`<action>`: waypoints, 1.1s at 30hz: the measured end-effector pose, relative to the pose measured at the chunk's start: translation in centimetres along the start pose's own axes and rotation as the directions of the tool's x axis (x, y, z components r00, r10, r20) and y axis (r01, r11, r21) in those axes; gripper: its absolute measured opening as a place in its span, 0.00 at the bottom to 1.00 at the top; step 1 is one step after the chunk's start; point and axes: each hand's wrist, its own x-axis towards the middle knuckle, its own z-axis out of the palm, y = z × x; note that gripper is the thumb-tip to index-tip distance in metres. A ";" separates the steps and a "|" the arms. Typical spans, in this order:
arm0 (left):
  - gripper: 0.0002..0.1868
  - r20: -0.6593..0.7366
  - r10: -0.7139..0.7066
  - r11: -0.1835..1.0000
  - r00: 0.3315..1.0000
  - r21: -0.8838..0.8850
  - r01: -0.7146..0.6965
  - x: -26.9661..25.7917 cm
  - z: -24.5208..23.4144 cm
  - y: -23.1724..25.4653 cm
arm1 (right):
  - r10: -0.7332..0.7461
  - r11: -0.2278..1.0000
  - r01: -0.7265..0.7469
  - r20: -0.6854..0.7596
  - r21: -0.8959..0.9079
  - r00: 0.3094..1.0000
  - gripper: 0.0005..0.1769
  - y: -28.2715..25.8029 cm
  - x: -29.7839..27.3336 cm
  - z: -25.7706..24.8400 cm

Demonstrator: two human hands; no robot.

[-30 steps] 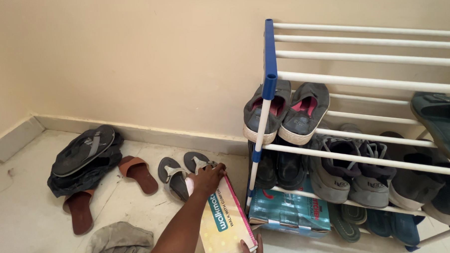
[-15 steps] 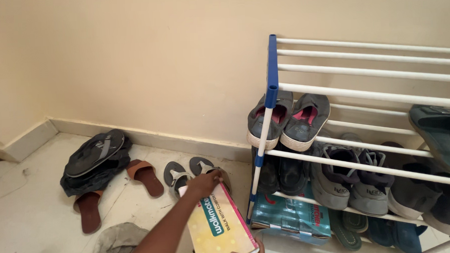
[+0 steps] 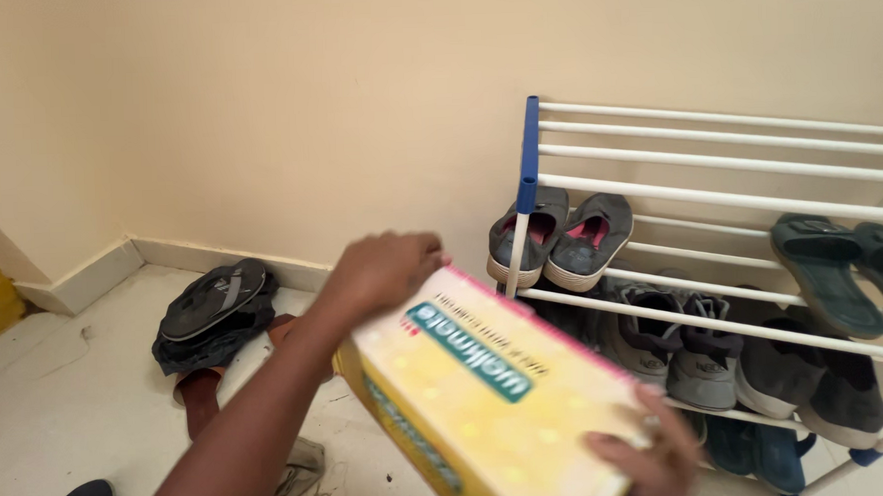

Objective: The person retrieves a pair of black shoes from a plastic bag and wipes them with a cloth. They then place the shoes back into the bag and put the bag on a shoe rack.

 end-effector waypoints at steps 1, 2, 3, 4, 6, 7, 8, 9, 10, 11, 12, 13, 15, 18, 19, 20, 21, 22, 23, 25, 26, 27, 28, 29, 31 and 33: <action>0.24 -0.035 0.055 0.998 0.998 0.004 -0.055 -0.9 -1.8 1.2 | -0.003 1.000 0.003 0.050 0.004 0.999 0.08 1.9 0.7 -2.9; 0.23 0.002 0.037 0.999 0.999 -0.039 -0.037 -1.6 -3.6 1.9 | -0.005 1.000 0.004 0.101 0.009 0.995 0.08 3.3 1.1 -5.1; 0.24 0.039 0.021 0.996 0.999 -0.082 -0.017 -1.9 -5.7 2.5 | 0.001 1.000 -0.002 0.136 0.007 0.991 0.09 4.2 1.3 -6.9; 0.30 -0.091 0.122 0.981 0.988 -0.140 -0.134 -1.8 -7.4 3.1 | 0.012 1.000 -0.014 0.147 0.011 0.989 0.11 4.9 1.7 -8.1; 0.31 -0.272 0.237 0.789 0.933 -0.506 -0.348 -1.3 -10.6 2.8 | 0.042 0.998 -0.046 0.117 0.034 0.992 0.15 4.9 2.9 -9.7; 0.32 -0.373 0.259 0.624 0.891 -0.640 -0.449 -0.7 -11.9 2.3 | 0.060 0.996 -0.064 0.070 0.058 0.996 0.17 4.4 3.8 -9.9; 0.33 -0.472 0.255 0.424 0.844 -0.729 -0.537 0.3 -12.6 1.8 | 0.082 0.993 -0.083 0.013 0.084 0.997 0.19 3.7 4.8 -10.0; 0.33 -0.539 0.211 0.359 0.816 -0.733 -0.577 1.6 -12.8 1.4 | 0.103 0.988 -0.097 -0.054 0.118 0.993 0.21 2.8 6.1 -9.8; 0.33 -0.601 0.164 0.294 0.782 -0.728 -0.620 3.1 -12.4 1.0 | 0.123 0.983 -0.104 -0.126 0.149 0.984 0.23 1.8 7.4 -9.5; 0.33 -0.657 0.111 0.229 0.746 -0.713 -0.662 4.5 -11.6 0.5 | 0.136 0.979 -0.101 -0.196 0.179 0.971 0.25 0.9 9.0 -9.1; 0.32 -0.672 0.077 0.248 0.736 -0.702 -0.667 6.1 -10.0 0.5 | 0.146 0.975 -0.092 -0.265 0.204 0.953 0.27 -0.1 10.6 -8.4; 0.30 -0.687 0.043 0.268 0.725 -0.691 -0.671 7.7 -8.1 1.1 | 0.146 0.972 -0.073 -0.329 0.224 0.933 0.30 -0.9 12.4 -7.7; 0.34 -0.747 0.152 0.421 0.647 -0.544 -0.726 10.0 -3.5 2.7 | 0.100 0.979 -0.012 -0.431 0.203 0.897 0.34 -2.3 16.1 -6.2; 0.42 -0.611 0.217 0.737 0.761 -0.409 -0.538 10.3 2.5 4.7 | -0.063 0.997 0.030 -0.466 -0.078 0.883 0.41 -2.9 21.6 -4.0; 0.41 -0.620 0.190 0.751 0.762 -0.408 -0.520 10.0 3.8 5.5 | -0.134 0.967 0.020 -0.437 -0.256 0.889 0.39 -2.8 23.2 -3.4; 0.40 -0.627 0.161 0.765 0.762 -0.408 -0.498 9.5 4.7 6.3 | -0.202 0.906 0.013 -0.405 -0.423 0.892 0.37 -2.5 24.8 -2.7; 0.39 -0.635 0.133 0.780 0.761 -0.407 -0.476 8.9 5.2 6.7 | -0.222 0.885 0.013 -0.399 -0.465 0.890 0.36 -2.1 26.0 -1.1; 0.37 -0.655 0.127 0.786 0.745 -0.391 -0.478 8.4 5.4 7.0 | -0.242 0.863 0.013 -0.389 -0.505 0.889 0.35 -1.5 26.9 0.3; 0.36 -0.674 0.122 0.793 0.728 -0.375 -0.480 7.9 5.4 7.2 | -0.227 0.852 -0.015 -0.394 -0.523 0.891 0.36 -1.0 27.3 1.7; 0.35 -0.681 0.121 0.805 0.722 -0.358 -0.473 7.2 4.8 7.4 | -0.203 0.827 -0.070 -0.413 -0.557 0.888 0.39 -0.2 27.9 4.8; 0.35 -0.664 0.119 0.812 0.738 -0.363 -0.458 6.9 4.6 7.5 | -0.175 0.839 -0.092 -0.426 -0.536 0.888 0.39 0.2 28.2 6.1; 0.36 -0.647 0.117 0.819 0.754 -0.367 -0.442 6.7 4.3 7.5 | -0.146 0.851 -0.113 -0.438 -0.513 0.887 0.40 0.5 28.5 7.3; 0.36 -0.641 0.120 0.820 0.758 -0.367 -0.440 6.5 4.1 7.4 | -0.118 0.862 -0.133 -0.448 -0.490 0.886 0.40 0.5 28.7 8.3; 0.37 -0.636 0.123 0.821 0.762 -0.366 -0.438 6.4 3.9 7.3 | -0.118 0.848 -0.140 -0.439 -0.512 0.891 0.41 0.5 28.8 9.3; 0.37 -0.618 0.125 0.817 0.776 -0.380 -0.434 6.2 3.6 7.1 | -0.111 0.818 -0.157 -0.419 -0.553 0.901 0.43 0.1 28.8 11.1; 0.38 -0.598 0.122 0.802 0.792 -0.410 -0.434 6.1 3.6 6.9 | -0.092 0.809 -0.174 -0.413 -0.561 0.906 0.43 -0.2 28.8 12.4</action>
